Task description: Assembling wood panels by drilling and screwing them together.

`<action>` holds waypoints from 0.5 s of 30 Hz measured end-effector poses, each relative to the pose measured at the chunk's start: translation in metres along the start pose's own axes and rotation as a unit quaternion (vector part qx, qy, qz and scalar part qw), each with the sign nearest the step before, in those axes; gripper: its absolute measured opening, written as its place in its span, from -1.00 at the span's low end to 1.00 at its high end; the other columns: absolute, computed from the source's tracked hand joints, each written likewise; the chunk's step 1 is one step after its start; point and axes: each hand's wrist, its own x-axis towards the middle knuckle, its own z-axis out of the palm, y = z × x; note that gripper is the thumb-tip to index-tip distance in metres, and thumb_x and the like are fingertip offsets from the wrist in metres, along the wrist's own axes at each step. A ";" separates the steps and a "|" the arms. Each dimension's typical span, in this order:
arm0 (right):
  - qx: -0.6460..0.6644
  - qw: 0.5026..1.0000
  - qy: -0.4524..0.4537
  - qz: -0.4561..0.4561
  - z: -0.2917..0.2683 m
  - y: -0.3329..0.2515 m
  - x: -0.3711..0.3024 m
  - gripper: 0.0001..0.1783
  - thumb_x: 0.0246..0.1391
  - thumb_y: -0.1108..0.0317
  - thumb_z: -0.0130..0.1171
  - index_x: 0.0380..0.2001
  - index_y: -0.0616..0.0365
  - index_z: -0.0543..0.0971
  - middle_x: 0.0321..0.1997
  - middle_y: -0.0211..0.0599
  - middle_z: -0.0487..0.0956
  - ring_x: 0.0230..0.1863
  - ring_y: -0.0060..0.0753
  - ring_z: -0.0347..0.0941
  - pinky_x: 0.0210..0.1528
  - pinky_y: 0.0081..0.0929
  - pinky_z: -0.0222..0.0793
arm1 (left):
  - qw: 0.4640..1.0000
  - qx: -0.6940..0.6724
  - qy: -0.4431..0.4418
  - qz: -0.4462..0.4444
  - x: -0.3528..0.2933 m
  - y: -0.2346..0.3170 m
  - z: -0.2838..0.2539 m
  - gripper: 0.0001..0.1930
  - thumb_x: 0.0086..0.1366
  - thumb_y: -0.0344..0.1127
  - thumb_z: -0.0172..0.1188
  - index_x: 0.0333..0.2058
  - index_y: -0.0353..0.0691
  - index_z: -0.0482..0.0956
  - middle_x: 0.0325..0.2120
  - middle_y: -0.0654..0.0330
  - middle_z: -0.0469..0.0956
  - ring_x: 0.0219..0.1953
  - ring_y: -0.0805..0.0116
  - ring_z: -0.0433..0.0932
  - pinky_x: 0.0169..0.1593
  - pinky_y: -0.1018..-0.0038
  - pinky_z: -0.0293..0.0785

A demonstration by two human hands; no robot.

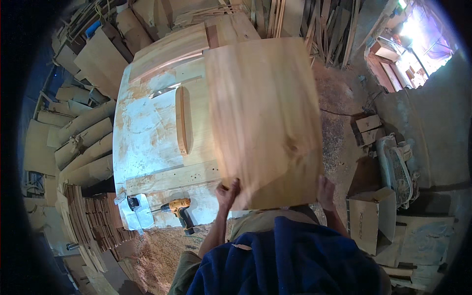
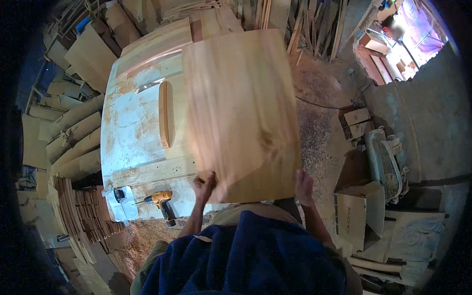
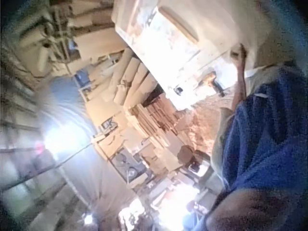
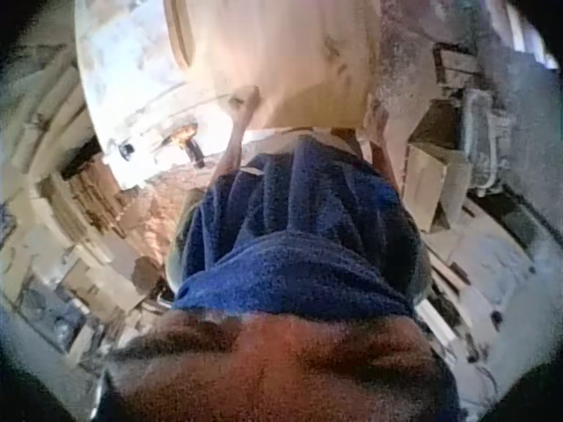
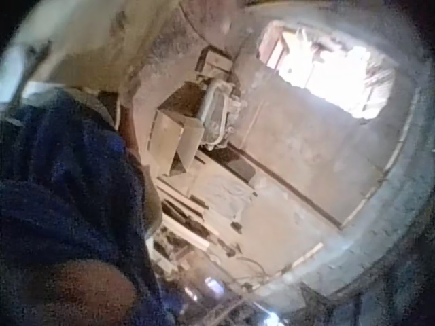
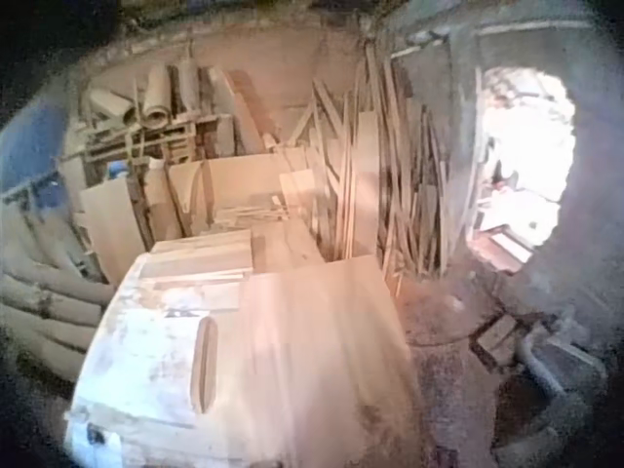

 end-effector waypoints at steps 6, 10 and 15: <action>0.184 0.973 0.121 0.064 -0.102 0.241 -0.014 -0.43 0.20 -0.03 -0.09 -0.21 0.39 0.53 -0.27 -0.03 0.55 -0.21 -0.27 0.42 -0.17 -0.35 0.31 | 0.990 0.112 -0.027 0.076 -0.058 -0.014 0.157 -0.49 -0.03 -0.01 0.39 -0.35 -0.42 0.57 -0.53 0.06 0.60 -0.50 0.41 0.56 -0.41 0.46 0.49; 0.433 0.848 0.230 0.202 -0.185 0.278 0.014 -0.41 0.19 -0.05 -0.07 -0.20 0.38 0.53 -0.18 -0.14 0.54 -0.16 -0.33 0.38 -0.10 -0.41 0.28 | 0.980 0.145 -0.089 0.100 -0.095 0.012 0.299 -0.44 -0.03 0.07 0.35 -0.36 -0.42 0.56 -0.56 0.02 0.59 -0.54 0.34 0.57 -0.44 0.43 0.47; 0.409 0.861 0.210 0.216 -0.279 0.322 0.051 -0.41 0.19 -0.06 -0.07 -0.21 0.38 0.53 -0.20 -0.18 0.54 -0.19 -0.33 0.38 -0.11 -0.41 0.28 | 0.978 0.147 -0.149 0.021 -0.129 0.096 0.458 -0.50 0.00 0.03 0.31 -0.39 -0.41 0.57 -0.59 0.03 0.59 -0.50 0.30 0.60 -0.46 0.37 0.46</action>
